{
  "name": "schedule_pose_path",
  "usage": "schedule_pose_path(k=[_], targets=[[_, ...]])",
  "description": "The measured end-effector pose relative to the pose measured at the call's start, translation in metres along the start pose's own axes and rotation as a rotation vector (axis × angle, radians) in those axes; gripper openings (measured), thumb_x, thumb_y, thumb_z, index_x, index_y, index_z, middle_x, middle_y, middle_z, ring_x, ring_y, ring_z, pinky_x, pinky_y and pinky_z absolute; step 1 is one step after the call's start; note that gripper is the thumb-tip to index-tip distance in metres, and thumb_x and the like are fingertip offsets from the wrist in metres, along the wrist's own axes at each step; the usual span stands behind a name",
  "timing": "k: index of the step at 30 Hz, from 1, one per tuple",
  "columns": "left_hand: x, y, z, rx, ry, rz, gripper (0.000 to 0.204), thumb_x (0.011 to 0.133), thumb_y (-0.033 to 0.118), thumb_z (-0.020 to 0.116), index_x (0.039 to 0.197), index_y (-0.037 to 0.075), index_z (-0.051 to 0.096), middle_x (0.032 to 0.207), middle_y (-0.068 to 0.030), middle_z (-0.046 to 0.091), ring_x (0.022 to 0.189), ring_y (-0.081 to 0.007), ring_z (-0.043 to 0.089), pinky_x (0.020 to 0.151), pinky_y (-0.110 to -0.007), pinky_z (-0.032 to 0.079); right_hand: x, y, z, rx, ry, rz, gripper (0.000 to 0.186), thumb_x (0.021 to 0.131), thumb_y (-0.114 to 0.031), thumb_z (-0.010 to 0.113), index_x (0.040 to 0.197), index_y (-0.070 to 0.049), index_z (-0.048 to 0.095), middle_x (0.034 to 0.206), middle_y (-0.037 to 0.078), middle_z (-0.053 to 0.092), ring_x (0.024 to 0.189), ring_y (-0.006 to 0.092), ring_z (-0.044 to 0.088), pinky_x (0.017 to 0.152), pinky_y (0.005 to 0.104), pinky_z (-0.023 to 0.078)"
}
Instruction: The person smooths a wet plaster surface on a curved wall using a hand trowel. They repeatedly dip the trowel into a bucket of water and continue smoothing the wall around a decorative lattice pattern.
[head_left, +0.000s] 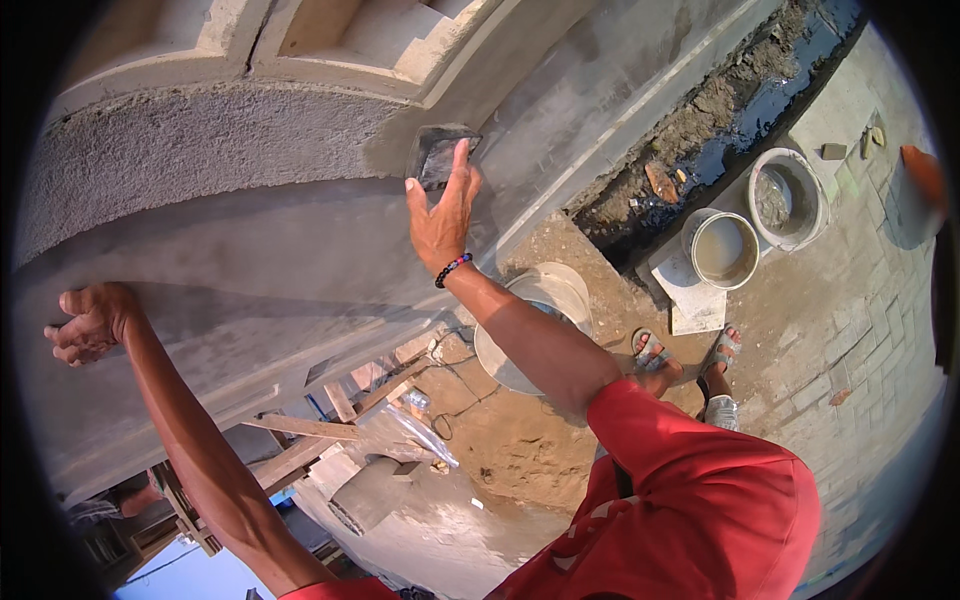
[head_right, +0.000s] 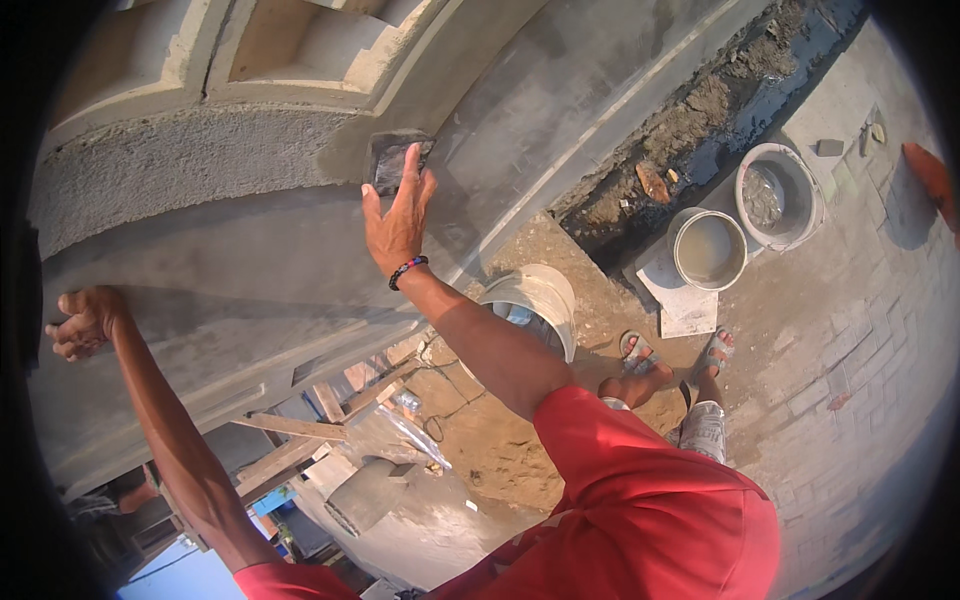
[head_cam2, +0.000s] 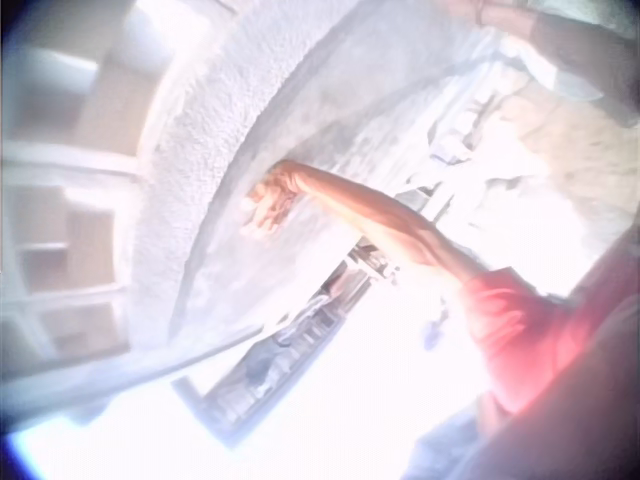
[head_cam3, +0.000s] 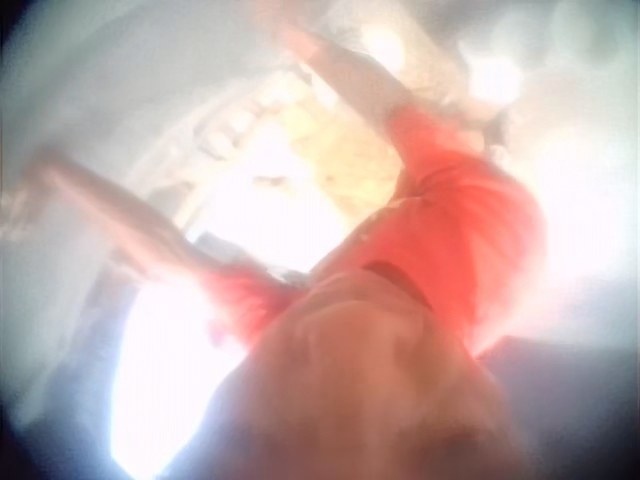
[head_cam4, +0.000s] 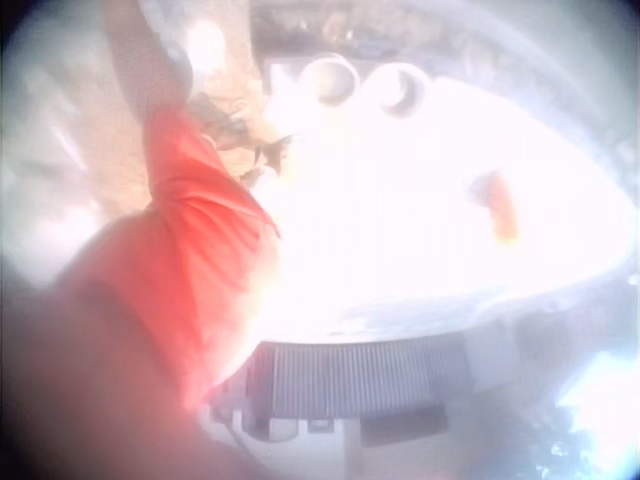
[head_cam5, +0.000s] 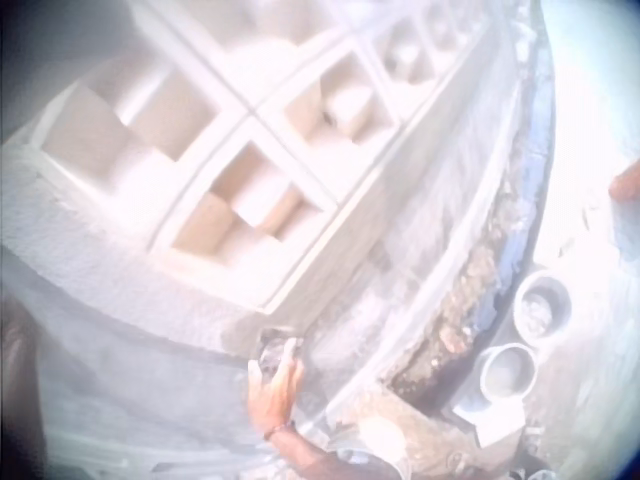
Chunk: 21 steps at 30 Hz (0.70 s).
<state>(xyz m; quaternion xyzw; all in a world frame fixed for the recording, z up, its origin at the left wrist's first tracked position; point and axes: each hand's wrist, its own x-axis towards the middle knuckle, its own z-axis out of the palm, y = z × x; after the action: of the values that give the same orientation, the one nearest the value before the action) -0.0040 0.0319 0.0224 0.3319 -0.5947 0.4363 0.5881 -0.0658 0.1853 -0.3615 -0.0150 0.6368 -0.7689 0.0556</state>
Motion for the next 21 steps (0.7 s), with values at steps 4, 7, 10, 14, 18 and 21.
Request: schedule_pose_path(k=[4,7,10,14,18,21], targets=[[-0.008,-0.020,0.010,0.028,-0.022,0.017,0.071,0.081,0.047,0.043,0.128,-0.005,0.041,0.123,-0.0274,0.036,0.113,-0.0420,0.036,0.094,-0.054,0.033,0.000,0.011,-0.040,0.124,-0.165,0.108,0.079,0.083,-0.017,0.063,0.145,-0.006,0.017,0.127,0.024,0.037,0.120,0.0373,0.038,0.099,0.0430,0.034],[0.001,-0.032,0.011,0.041,0.032,0.040,0.069,0.079,0.045,0.045,0.126,-0.005,0.042,0.120,-0.0264,0.038,0.111,-0.0412,0.038,0.093,-0.053,0.033,0.098,0.002,-0.067,0.093,0.086,0.026,0.078,0.083,-0.017,0.062,0.145,-0.005,0.017,0.122,0.023,0.038,0.111,0.0356,0.045,0.093,0.0411,0.038],[-0.008,-0.025,0.011,-0.003,0.052,0.029,0.068,0.079,0.044,0.046,0.125,-0.006,0.043,0.116,-0.0252,0.040,0.109,-0.0402,0.039,0.092,-0.053,0.034,0.114,0.006,-0.052,0.017,0.157,0.038,0.078,0.084,-0.017,0.061,0.146,-0.005,0.015,0.120,0.023,0.037,0.109,0.0363,0.045,0.093,0.0412,0.038],[-0.008,-0.011,0.015,0.011,0.015,0.026,0.066,0.082,0.041,0.043,0.127,-0.007,0.039,0.118,-0.0259,0.039,0.110,-0.0385,0.038,0.094,-0.049,0.032,0.024,0.001,0.004,0.061,0.088,0.125,0.078,0.084,-0.015,0.060,0.147,-0.006,0.013,0.125,0.025,0.035,0.118,0.0378,0.038,0.098,0.0418,0.035],[-0.002,-0.017,0.002,0.069,-0.020,0.060,0.066,0.083,0.039,0.043,0.129,-0.008,0.037,0.120,-0.0266,0.039,0.112,-0.0385,0.036,0.096,-0.048,0.030,-0.032,-0.007,-0.018,0.161,-0.267,0.272,0.077,0.084,-0.015,0.061,0.146,-0.006,0.017,0.126,0.024,0.038,0.123,0.0362,0.034,0.100,0.0429,0.033],[-0.004,-0.024,0.008,0.097,0.042,0.089,0.066,0.083,0.039,0.043,0.128,-0.008,0.037,0.121,-0.0263,0.038,0.113,-0.0380,0.035,0.096,-0.048,0.031,0.046,0.000,-0.049,0.159,0.005,0.160,0.076,0.083,-0.016,0.062,0.145,-0.003,0.019,0.123,0.023,0.041,0.121,0.0346,0.036,0.098,0.0422,0.035]])
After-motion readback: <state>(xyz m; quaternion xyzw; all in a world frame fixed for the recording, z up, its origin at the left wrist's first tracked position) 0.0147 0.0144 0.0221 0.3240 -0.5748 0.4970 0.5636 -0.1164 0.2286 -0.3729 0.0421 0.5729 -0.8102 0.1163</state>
